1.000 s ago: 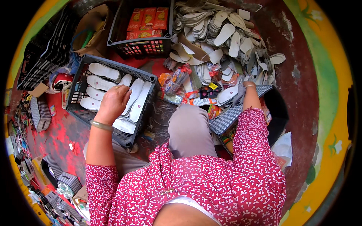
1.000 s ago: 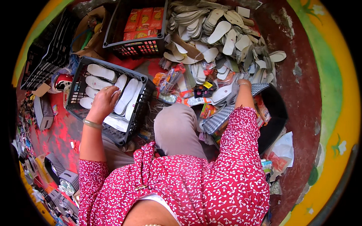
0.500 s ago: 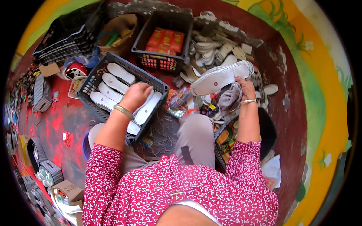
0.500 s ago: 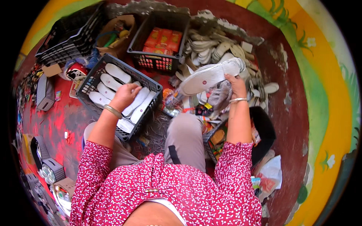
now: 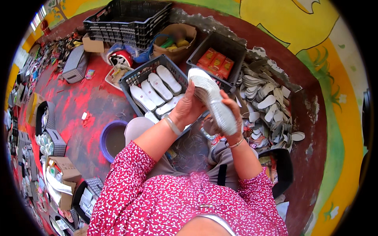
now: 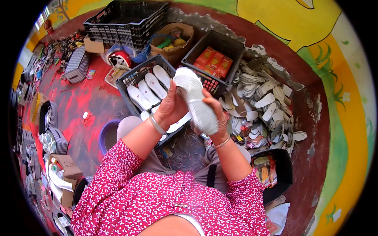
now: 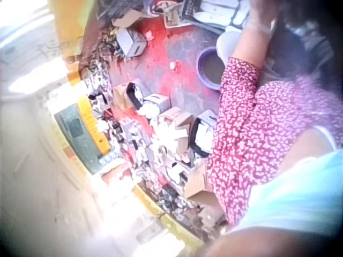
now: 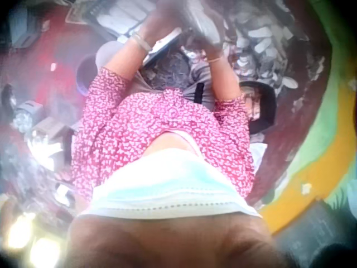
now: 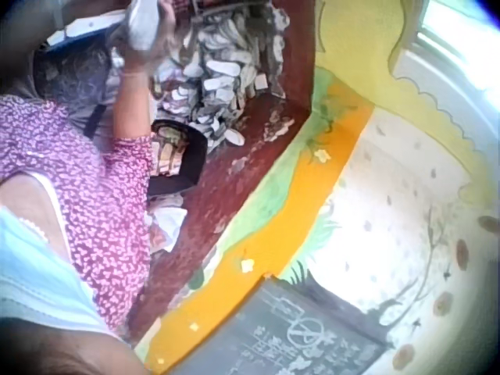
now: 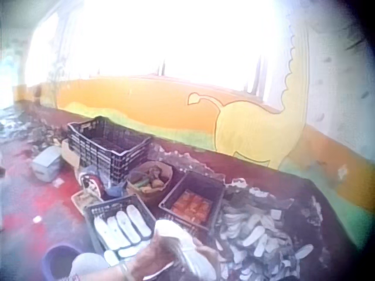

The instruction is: The person picks up a stack of shoe insoles from a crate and wipes each individual insole with a cloth before placing them back.

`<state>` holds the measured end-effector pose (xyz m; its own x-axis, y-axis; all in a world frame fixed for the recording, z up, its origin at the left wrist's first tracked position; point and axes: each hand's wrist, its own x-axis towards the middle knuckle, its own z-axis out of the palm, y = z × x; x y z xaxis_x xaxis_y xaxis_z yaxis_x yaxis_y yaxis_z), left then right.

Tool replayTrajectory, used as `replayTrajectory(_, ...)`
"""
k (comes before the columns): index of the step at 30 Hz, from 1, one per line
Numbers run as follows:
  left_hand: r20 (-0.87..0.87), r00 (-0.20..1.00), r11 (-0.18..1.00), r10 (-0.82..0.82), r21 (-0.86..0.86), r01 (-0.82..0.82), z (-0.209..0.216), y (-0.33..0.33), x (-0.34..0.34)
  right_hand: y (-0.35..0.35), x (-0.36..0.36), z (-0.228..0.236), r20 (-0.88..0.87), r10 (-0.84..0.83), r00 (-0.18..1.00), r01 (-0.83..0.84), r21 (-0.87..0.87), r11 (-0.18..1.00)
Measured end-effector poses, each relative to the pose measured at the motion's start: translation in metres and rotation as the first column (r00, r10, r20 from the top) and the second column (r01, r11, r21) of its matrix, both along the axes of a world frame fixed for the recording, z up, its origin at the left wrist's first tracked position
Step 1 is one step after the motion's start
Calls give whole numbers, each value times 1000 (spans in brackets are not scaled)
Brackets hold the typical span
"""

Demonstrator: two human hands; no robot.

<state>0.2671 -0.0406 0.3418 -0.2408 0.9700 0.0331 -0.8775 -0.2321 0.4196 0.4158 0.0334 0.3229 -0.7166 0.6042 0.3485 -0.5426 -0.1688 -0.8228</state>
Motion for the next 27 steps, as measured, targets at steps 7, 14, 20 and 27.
replayTrajectory(7,93,993,994,73,79,-81,0,-5,-32,-7,-10,28,271,-371,888,-80,887,454)
replayTrajectory(14,-43,990,991,133,-28,-134,-24,4,-48,2,-22,36,603,-276,748,13,403,915)
replayTrajectory(20,-167,976,988,141,-38,-149,-37,11,-38,-8,-46,18,659,-417,626,-57,572,818)
replayTrajectory(27,-198,979,998,56,-31,-63,-39,15,-38,12,-41,13,523,43,851,10,-99,995)
